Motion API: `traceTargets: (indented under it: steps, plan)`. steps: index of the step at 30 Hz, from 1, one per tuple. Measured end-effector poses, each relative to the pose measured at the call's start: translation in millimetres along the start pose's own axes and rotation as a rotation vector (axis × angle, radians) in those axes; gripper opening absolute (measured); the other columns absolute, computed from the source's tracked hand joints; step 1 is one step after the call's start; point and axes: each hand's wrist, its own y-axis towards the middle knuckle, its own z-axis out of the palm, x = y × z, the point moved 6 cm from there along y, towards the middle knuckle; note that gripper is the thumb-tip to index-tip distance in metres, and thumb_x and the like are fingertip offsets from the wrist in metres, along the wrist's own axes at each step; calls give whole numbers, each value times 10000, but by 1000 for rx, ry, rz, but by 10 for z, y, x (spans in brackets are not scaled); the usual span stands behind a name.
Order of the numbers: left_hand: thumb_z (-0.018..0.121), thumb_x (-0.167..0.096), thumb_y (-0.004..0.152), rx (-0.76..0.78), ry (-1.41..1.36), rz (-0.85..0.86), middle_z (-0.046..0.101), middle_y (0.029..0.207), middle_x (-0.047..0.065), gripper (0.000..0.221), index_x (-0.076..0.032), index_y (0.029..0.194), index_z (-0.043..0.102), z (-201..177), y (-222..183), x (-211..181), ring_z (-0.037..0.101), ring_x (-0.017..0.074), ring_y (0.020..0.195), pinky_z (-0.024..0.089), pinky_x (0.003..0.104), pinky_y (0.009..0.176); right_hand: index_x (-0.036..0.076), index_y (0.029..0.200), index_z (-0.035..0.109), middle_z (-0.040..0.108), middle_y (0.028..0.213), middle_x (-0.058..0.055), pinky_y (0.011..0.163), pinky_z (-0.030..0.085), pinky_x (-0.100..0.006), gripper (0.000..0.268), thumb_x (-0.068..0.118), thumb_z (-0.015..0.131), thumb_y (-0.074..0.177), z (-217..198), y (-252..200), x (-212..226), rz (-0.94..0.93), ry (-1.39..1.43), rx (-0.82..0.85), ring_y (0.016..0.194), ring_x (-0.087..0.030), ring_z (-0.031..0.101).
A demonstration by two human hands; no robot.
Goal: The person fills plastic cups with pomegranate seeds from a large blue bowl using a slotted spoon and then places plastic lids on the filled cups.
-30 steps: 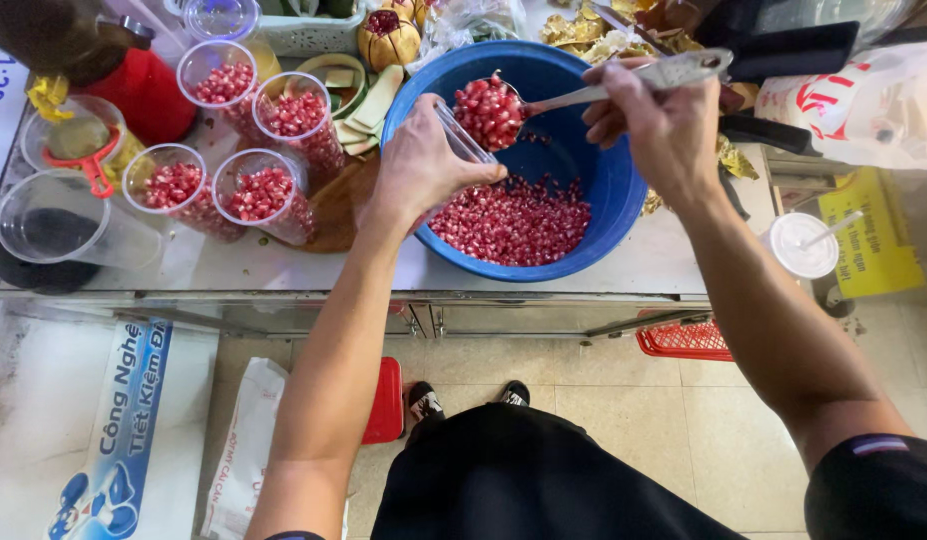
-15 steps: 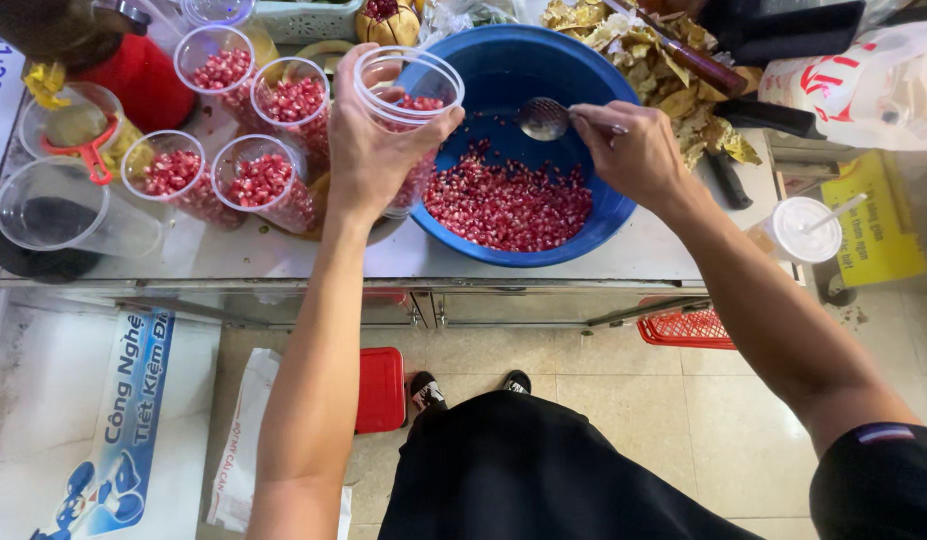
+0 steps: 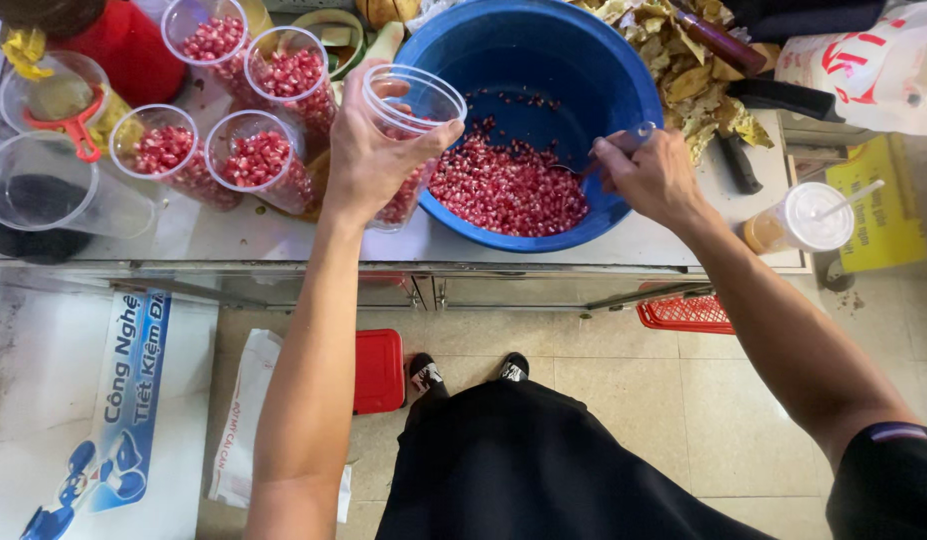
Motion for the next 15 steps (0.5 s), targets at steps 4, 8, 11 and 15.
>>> traceTargets:
  steps: [4,8,11,15]
  plan:
    - [971,-423,724,52,-1,-10,638,1226,166,993,41,1412,425,65,47,-54,753,208,1031,657,305,874,-34,1024,738,722,758,-113,538,560,-260,302,231,594,1037,114,22,-420,189,451,-13,600,-135,686]
    - [987,-501,670,136,248,-18,696,1186,162,1043,34,1398,465,194,152,-81,752,190,1016,615,311,892,-80,996,708,703,762,-136,533,544,-261,280,177,598,1014,94,23,-679,263,801,-62,581,-151,670]
    - [987,-524,622,215,324,-56,708,1163,176,1079,24,1392,467,358,241,-133,742,208,998,601,326,889,-89,1000,709,708,766,-138,544,567,-258,264,152,601,999,-85,19,-639,256,804,-113,584,-160,678]
    - [984,-528,581,253,358,-73,717,1150,190,1100,21,1381,467,572,372,-163,737,244,1017,581,348,916,-104,1046,716,723,807,-154,565,581,-259,276,144,594,1039,-536,102,-340,95,773,-187,622,-170,695]
